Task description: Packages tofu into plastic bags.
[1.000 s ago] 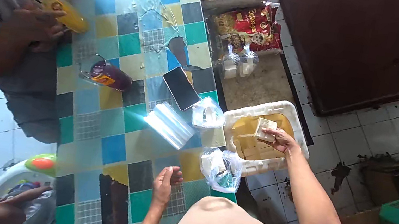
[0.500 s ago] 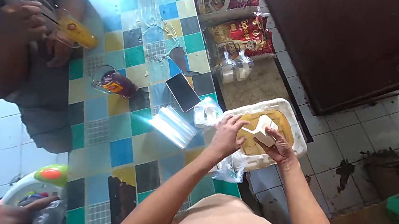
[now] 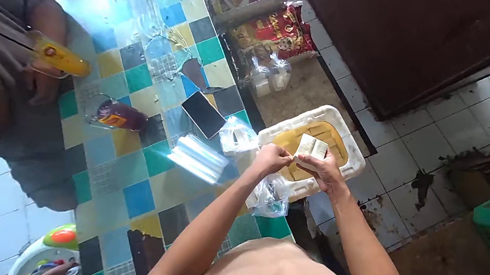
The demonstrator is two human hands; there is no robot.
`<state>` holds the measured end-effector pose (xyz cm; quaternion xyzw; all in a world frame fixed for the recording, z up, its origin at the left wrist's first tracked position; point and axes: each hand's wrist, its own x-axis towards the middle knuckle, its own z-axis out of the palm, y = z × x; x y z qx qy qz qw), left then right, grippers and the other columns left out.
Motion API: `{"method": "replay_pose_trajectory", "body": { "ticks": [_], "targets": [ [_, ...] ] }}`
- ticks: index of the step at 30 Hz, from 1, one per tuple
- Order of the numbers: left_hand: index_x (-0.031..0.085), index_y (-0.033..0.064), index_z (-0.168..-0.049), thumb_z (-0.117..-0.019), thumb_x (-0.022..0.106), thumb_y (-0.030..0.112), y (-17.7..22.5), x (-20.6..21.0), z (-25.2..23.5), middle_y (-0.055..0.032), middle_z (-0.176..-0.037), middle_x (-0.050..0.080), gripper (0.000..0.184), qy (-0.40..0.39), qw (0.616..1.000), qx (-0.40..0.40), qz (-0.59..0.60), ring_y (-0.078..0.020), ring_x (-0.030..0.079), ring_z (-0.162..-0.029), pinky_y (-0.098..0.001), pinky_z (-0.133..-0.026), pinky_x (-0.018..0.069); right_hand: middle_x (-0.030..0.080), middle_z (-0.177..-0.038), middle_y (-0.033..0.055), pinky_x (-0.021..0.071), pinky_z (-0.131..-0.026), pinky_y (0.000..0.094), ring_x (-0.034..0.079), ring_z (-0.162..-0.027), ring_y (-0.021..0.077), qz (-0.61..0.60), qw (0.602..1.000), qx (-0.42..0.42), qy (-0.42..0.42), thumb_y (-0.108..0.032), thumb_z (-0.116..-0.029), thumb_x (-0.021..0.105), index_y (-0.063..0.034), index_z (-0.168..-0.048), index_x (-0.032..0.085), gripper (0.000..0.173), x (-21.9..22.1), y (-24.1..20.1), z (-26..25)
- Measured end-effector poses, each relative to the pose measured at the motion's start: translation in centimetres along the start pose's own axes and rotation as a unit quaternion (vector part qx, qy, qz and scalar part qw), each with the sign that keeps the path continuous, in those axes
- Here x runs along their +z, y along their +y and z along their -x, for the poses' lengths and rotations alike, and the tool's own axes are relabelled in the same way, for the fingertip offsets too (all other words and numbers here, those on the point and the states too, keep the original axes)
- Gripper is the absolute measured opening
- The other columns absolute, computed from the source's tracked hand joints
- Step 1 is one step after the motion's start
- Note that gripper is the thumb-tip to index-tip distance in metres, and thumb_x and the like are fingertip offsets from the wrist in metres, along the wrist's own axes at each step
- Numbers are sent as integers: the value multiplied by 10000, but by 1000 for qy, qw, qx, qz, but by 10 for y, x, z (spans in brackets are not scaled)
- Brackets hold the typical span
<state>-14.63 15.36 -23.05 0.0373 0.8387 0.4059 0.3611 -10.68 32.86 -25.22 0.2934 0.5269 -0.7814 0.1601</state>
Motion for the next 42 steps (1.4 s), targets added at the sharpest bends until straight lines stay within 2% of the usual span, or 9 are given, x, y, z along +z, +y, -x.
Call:
{"method": "replay_pose_trajectory", "body": {
  "ticks": [7,14,19,24,27,31,33,37,42],
  "targets": [
    [696,0,-1047,-1017,607,174,11,-1,-8,-35,-849,698,198,-1,949,-136,285,-48,581,-683,-234,-644,464,645,-1160,103,626,-782,391,703,-946,212,-88,994,-31,59,52,-911,715,-107,-1425,404,621,8,1,-1],
    [632,49,-1106,-1054,546,230,15,1,-14,-27,-884,680,207,-10,896,-186,402,-60,605,-658,-218,-618,511,672,-1076,102,639,-768,359,721,-905,205,-251,963,35,88,-53,-974,670,-88,-1286,514,351,9,3,-11],
    [634,67,-1069,-1063,522,182,5,8,-15,18,-810,648,161,-15,888,-120,444,-14,543,-579,-166,-547,464,689,-1023,74,640,-761,304,729,-877,176,-304,946,65,89,-95,-991,650,-91,-1165,577,189,9,-2,-11],
    [597,23,-1181,-1094,474,253,17,0,-13,-39,-921,685,275,29,873,-157,460,-59,628,-700,-211,-645,523,661,-1104,90,636,-787,352,715,-937,197,-230,968,24,98,-56,-964,688,-96,-1319,481,413,-3,-2,-15],
    [563,-25,-1268,-1081,480,135,12,3,-22,-107,-1021,637,259,46,911,-151,380,-118,620,-774,-266,-717,538,639,-1135,103,627,-801,378,703,-957,211,-180,977,10,114,-88,-992,660,-99,-1381,452,441,-14,-7,-16],
    [399,-19,-1518,-1024,625,240,2,10,-40,-283,-1397,564,601,-17,989,-113,95,-386,564,-1287,-540,-1094,422,619,-1212,132,607,-845,422,682,-1027,247,-135,987,8,88,-212,-1075,519,-113,-1443,412,396,-31,-8,-18],
    [306,-8,-1572,-1031,613,308,15,10,-37,-300,-1488,476,697,-29,996,-83,20,-433,466,-1393,-584,-1157,349,630,-1217,120,601,-866,425,681,-1052,242,-123,990,4,66,-287,-1093,447,-119,-1406,447,355,-37,-8,-17],
    [619,-44,-1284,-1048,538,139,26,12,-4,-280,-1315,604,309,84,994,72,3,-417,573,-1248,-572,-1059,436,634,-1244,112,584,-902,437,665,-1097,241,-107,993,-10,48,-355,-1108,357,-106,-1376,500,393,-39,-6,-16],
    [736,6,-1066,-952,589,76,6,17,70,-196,-1285,638,199,92,984,149,-35,-331,581,-1238,-493,-1046,469,654,-1210,86,588,-895,408,676,-1071,211,-106,994,-2,23,-307,-1087,425,-121,-1353,516,336,-37,-3,-18]
  ]
}}
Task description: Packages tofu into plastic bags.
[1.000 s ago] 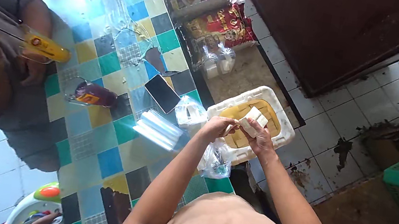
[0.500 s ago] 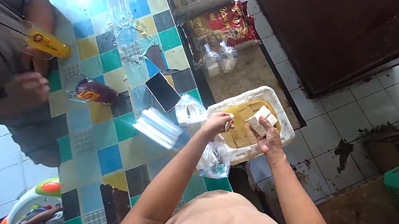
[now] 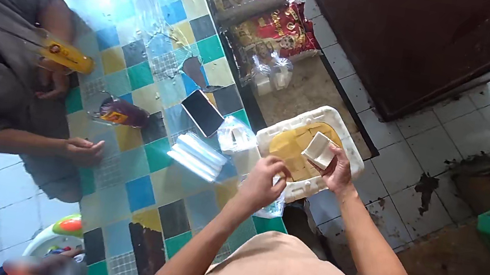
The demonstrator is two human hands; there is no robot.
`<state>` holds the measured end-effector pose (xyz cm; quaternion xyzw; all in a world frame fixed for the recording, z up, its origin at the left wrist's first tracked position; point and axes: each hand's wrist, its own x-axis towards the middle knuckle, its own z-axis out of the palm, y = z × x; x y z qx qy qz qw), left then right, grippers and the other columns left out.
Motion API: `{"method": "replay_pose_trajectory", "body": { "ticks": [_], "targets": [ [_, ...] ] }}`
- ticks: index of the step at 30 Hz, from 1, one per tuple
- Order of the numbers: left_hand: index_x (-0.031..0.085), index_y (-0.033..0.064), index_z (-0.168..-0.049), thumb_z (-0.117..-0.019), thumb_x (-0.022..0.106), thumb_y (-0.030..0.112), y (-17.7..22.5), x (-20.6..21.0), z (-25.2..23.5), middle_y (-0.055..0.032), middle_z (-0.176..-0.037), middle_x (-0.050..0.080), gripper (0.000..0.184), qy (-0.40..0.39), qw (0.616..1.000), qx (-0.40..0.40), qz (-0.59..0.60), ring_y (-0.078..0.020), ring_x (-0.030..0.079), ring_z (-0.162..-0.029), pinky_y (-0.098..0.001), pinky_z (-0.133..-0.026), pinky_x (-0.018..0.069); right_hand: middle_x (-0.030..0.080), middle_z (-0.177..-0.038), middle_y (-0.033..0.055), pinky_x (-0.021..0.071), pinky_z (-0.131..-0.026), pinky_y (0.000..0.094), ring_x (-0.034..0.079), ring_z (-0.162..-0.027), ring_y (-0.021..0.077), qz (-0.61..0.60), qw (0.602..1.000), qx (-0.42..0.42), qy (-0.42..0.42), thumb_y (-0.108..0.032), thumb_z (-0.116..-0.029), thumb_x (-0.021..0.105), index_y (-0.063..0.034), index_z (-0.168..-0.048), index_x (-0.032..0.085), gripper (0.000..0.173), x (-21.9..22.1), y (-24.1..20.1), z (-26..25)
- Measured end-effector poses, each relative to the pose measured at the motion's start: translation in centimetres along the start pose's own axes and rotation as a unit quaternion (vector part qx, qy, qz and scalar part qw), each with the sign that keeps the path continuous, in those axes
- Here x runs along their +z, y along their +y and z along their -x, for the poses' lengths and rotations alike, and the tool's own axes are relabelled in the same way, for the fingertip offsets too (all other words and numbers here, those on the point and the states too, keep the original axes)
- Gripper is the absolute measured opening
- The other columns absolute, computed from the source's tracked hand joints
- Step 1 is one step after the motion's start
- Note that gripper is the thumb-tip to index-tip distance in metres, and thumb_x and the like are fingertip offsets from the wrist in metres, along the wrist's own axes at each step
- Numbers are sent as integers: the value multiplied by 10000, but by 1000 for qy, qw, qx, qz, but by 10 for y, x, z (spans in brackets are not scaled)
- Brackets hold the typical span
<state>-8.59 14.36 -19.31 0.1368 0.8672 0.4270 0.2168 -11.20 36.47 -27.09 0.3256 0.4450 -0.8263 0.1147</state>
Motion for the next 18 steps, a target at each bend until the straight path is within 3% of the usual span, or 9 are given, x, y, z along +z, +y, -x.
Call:
{"method": "replay_pose_trajectory", "body": {
  "ticks": [3,5,7,10,12,13,15,18],
  "targets": [
    [766,32,-1020,-905,629,49,-16,-3,35,-214,-1223,633,180,167,985,-49,13,-350,594,-1168,-507,-978,495,681,-1104,70,626,-855,395,718,-974,199,-30,999,17,-25,-136,-1058,556,-110,-1313,504,262,14,3,4],
    [764,55,-1051,-900,652,70,-30,-18,35,-247,-1265,580,188,294,953,-72,-14,-391,559,-1171,-546,-972,465,694,-1062,63,638,-838,391,731,-939,198,-55,997,26,-53,-69,-1042,559,-110,-1265,513,231,31,2,10],
    [752,94,-1085,-927,653,120,-40,-37,23,-269,-1393,485,188,344,934,-80,-53,-426,505,-1233,-573,-1010,430,696,-1114,69,635,-862,384,729,-976,201,-48,993,23,-103,-74,-1037,569,-111,-1279,509,252,50,1,15],
    [750,158,-1230,-965,664,231,-51,-62,-8,-285,-1582,322,287,254,945,-164,-126,-505,425,-1343,-639,-1054,385,680,-1253,78,617,-902,361,714,-1058,201,4,983,15,-181,-132,-1016,627,-138,-1358,498,366,85,2,18],
    [704,187,-1314,-1015,598,231,-53,-79,-26,-236,-1628,285,321,139,942,-251,-175,-472,494,-1316,-621,-1015,444,681,-1233,86,619,-885,364,718,-1033,198,30,980,4,-198,-84,-1017,609,-122,-1345,486,353,115,6,19],
    [700,184,-1318,-1004,582,168,-55,-86,-32,-225,-1601,344,336,105,939,-264,-193,-441,563,-1260,-600,-977,492,679,-1218,85,614,-881,364,712,-1019,190,45,979,-7,-200,-55,-1011,599,-113,-1343,492,354,129,9,19],
    [671,119,-1347,-957,573,26,-56,-100,-35,-238,-1518,452,412,66,952,-241,-175,-417,573,-1261,-582,-1012,485,666,-1196,68,598,-891,357,691,-1015,163,73,975,-36,-207,-33,-1002,606,-111,-1346,484,373,151,21,19],
    [623,-18,-1347,-958,565,-18,-68,-111,-34,-272,-1408,555,394,45,980,-153,-121,-413,529,-1322,-575,-1100,408,685,-1083,105,614,-830,365,700,-940,169,77,972,-91,-203,72,-921,678,-1,-1285,518,405,173,47,1]
  ]
}}
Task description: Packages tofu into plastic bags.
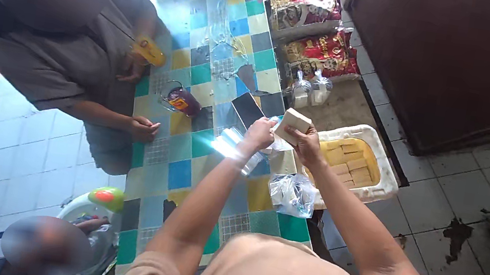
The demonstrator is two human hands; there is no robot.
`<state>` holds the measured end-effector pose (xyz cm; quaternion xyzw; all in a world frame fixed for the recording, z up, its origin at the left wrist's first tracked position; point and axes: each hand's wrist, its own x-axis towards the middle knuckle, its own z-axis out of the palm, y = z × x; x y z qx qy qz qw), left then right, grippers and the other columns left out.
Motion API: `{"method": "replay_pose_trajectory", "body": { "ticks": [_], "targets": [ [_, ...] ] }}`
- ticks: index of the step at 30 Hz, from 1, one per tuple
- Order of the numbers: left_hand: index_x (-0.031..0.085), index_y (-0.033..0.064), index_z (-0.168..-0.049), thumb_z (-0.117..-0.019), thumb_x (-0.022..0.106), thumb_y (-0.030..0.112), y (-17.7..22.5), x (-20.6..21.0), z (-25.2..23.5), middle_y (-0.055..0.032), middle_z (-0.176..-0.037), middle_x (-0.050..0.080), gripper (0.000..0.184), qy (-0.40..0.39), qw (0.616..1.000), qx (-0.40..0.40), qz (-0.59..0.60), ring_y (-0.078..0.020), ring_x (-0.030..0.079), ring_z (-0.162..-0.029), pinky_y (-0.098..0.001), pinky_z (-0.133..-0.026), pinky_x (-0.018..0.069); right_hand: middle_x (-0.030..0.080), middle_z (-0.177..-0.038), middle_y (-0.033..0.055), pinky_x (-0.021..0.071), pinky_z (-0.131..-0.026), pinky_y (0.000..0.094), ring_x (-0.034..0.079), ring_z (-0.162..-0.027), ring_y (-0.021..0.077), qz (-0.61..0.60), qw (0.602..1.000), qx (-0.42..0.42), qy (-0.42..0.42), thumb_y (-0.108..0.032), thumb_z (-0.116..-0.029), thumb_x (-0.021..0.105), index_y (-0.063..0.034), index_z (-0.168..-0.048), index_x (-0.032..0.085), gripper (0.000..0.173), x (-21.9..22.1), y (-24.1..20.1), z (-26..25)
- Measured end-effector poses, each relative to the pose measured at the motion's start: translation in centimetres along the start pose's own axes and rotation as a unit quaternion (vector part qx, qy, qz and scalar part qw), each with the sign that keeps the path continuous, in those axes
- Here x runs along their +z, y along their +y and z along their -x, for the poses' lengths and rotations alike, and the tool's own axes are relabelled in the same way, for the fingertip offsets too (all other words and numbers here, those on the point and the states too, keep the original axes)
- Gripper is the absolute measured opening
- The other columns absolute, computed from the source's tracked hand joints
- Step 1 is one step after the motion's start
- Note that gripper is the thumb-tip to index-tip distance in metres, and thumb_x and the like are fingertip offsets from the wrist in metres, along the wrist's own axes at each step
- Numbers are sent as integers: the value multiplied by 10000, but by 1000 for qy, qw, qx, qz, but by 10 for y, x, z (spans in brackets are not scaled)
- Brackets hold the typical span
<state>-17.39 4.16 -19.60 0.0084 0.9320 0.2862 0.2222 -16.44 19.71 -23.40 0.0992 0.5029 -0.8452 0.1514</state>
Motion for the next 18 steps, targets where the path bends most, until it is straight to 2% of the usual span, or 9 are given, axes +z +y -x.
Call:
{"method": "replay_pose_trajectory", "body": {
  "ticks": [3,5,7,10,13,16,18],
  "targets": [
    [570,-31,-1394,-982,541,-7,-4,-5,2,-245,-1455,528,413,-11,999,19,28,-392,508,-1356,-570,-1124,387,695,-1077,132,607,-867,353,700,-956,161,51,998,-35,-9,107,-868,715,56,-1249,551,418,-2,21,-9],
    [505,-28,-1461,-999,533,12,-5,-7,3,-241,-1501,488,464,-21,999,18,42,-381,472,-1395,-550,-1154,358,692,-1081,142,607,-861,355,700,-952,165,63,998,-15,2,91,-881,717,58,-1260,543,418,-6,22,-7],
    [487,-21,-1477,-991,557,28,-6,-6,4,-244,-1513,467,494,-22,998,17,49,-384,470,-1391,-549,-1144,370,685,-1082,152,608,-849,366,699,-943,178,81,997,15,6,74,-898,713,52,-1277,532,421,-8,19,-4],
    [518,-3,-1459,-993,583,64,-6,-7,2,-247,-1522,438,475,-20,999,17,47,-388,487,-1363,-552,-1108,408,693,-1092,174,594,-874,371,694,-954,183,179,983,23,-23,69,-877,735,68,-1263,567,422,-10,13,-4],
    [548,46,-1454,-964,604,50,-6,-11,-1,-248,-1514,444,494,-8,999,18,25,-405,524,-1320,-576,-1060,447,705,-1100,193,578,-918,433,703,-988,228,276,961,-1,-16,13,-856,784,55,-1235,608,420,-9,9,-8],
    [654,40,-1293,-932,623,26,-5,-15,3,-251,-1461,483,362,2,1000,10,-3,-425,580,-1230,-602,-987,487,689,-1099,179,594,-879,390,695,-964,201,199,979,-7,41,17,-878,765,56,-1254,583,420,-2,1,-3],
    [672,44,-1243,-953,622,64,-5,-15,7,-258,-1481,456,295,-1,1000,1,-15,-435,586,-1214,-606,-973,492,668,-1111,165,607,-828,390,689,-946,207,112,990,36,75,1,-917,736,26,-1324,527,458,-2,-8,6]
  ]
}}
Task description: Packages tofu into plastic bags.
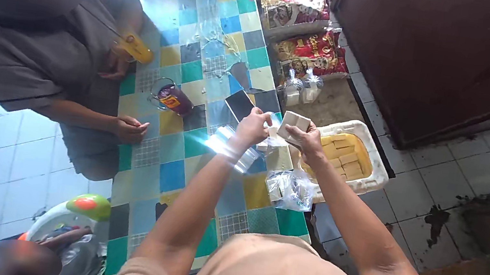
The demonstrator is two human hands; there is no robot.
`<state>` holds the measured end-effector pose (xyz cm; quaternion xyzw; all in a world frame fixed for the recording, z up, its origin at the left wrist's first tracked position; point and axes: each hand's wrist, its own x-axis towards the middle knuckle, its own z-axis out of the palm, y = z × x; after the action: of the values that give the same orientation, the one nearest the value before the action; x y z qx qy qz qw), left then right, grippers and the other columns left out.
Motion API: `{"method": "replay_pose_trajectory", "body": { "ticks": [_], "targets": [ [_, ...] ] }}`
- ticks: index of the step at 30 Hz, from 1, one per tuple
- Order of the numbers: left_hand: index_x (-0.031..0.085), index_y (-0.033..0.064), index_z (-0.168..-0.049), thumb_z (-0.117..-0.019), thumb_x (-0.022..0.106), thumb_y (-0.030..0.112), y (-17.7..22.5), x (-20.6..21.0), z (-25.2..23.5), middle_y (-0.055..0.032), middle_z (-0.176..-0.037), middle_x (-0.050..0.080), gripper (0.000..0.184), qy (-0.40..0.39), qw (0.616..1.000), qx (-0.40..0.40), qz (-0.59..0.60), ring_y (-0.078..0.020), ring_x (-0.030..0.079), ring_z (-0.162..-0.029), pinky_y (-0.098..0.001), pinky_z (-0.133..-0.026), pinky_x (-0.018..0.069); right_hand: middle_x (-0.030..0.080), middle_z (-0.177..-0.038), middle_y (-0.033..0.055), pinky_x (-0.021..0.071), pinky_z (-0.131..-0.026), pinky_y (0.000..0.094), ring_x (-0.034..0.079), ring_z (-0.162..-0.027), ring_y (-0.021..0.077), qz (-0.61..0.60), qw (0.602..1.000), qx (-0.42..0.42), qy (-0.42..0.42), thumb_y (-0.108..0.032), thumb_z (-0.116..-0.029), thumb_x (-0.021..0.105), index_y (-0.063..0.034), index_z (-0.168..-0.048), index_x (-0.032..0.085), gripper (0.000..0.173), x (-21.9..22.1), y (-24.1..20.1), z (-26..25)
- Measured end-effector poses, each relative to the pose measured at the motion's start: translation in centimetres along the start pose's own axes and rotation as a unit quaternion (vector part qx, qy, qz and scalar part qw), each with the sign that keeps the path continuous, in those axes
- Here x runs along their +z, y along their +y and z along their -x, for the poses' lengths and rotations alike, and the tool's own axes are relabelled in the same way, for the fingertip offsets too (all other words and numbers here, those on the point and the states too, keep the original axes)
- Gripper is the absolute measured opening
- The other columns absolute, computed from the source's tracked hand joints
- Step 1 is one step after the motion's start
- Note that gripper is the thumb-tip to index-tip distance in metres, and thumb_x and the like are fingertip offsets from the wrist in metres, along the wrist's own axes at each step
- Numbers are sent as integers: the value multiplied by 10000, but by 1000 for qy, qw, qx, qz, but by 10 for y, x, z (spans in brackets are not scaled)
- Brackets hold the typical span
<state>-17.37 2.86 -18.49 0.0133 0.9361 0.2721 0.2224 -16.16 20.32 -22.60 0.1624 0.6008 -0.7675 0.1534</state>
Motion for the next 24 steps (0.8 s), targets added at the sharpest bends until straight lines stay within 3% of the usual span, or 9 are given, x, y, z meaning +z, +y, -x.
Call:
{"method": "replay_pose_trajectory", "body": {
  "ticks": [3,5,7,9,12,15,17,21,24],
  "targets": [
    [673,97,-1294,-1021,612,192,-7,9,16,-283,-1580,333,296,30,999,34,27,-469,540,-1282,-611,-1017,467,662,-1118,146,613,-818,394,694,-943,216,-64,996,62,13,-43,-963,695,-19,-1360,489,448,-15,-6,18],
    [687,67,-1290,-1011,633,192,-15,23,39,-303,-1593,306,310,116,982,89,115,-482,436,-1385,-603,-1098,401,663,-1164,113,608,-855,385,693,-981,200,-65,994,79,23,-110,-981,690,-68,-1393,476,466,-36,-1,31],
    [658,68,-1315,-1028,596,222,-22,39,71,-238,-1608,329,331,187,958,84,201,-400,393,-1444,-547,-1128,390,651,-1233,113,598,-890,407,681,-1040,218,-58,993,94,51,-161,-983,700,-103,-1442,461,521,-67,10,39],
    [636,41,-1314,-1033,554,217,-33,56,95,-191,-1565,409,342,223,932,35,282,-315,428,-1421,-496,-1091,427,639,-1276,124,583,-897,425,662,-1075,236,-27,989,103,98,-187,-972,721,-107,-1457,459,558,-107,21,41],
    [589,-33,-1282,-1021,526,153,-47,81,126,-164,-1363,603,327,204,913,-12,354,-181,606,-1217,-368,-1006,510,646,-1205,133,586,-845,401,667,-989,202,100,981,67,149,-140,-965,724,-49,-1410,484,515,-171,20,31],
    [589,-75,-1250,-992,529,129,-58,96,146,-142,-1233,659,334,192,908,-7,372,-122,651,-1100,-291,-946,538,659,-1174,244,556,-944,486,675,-1023,288,288,951,14,111,-43,-891,772,73,-1327,544,506,-220,-5,7],
    [597,-83,-1208,-979,524,116,-59,101,155,-115,-1202,668,312,207,900,-10,383,-97,656,-1078,-274,-935,547,679,-1120,232,556,-927,485,682,-985,275,342,937,27,67,-17,-867,786,66,-1282,582,470,-230,-26,-6],
    [624,-43,-1149,-970,514,98,-46,105,160,-19,-1152,685,253,226,880,9,417,-58,668,-1032,-252,-920,561,682,-1047,106,598,-810,320,684,-868,118,277,958,62,36,25,-895,729,9,-1292,559,433,-231,-46,-21],
    [721,127,-1098,-1019,564,252,-26,109,157,56,-1211,672,215,194,881,74,426,-61,640,-1116,-253,-950,550,685,-1034,55,618,-782,289,703,-864,100,183,978,87,42,30,-935,672,-33,-1308,527,405,-235,-44,-31]
  ]
}}
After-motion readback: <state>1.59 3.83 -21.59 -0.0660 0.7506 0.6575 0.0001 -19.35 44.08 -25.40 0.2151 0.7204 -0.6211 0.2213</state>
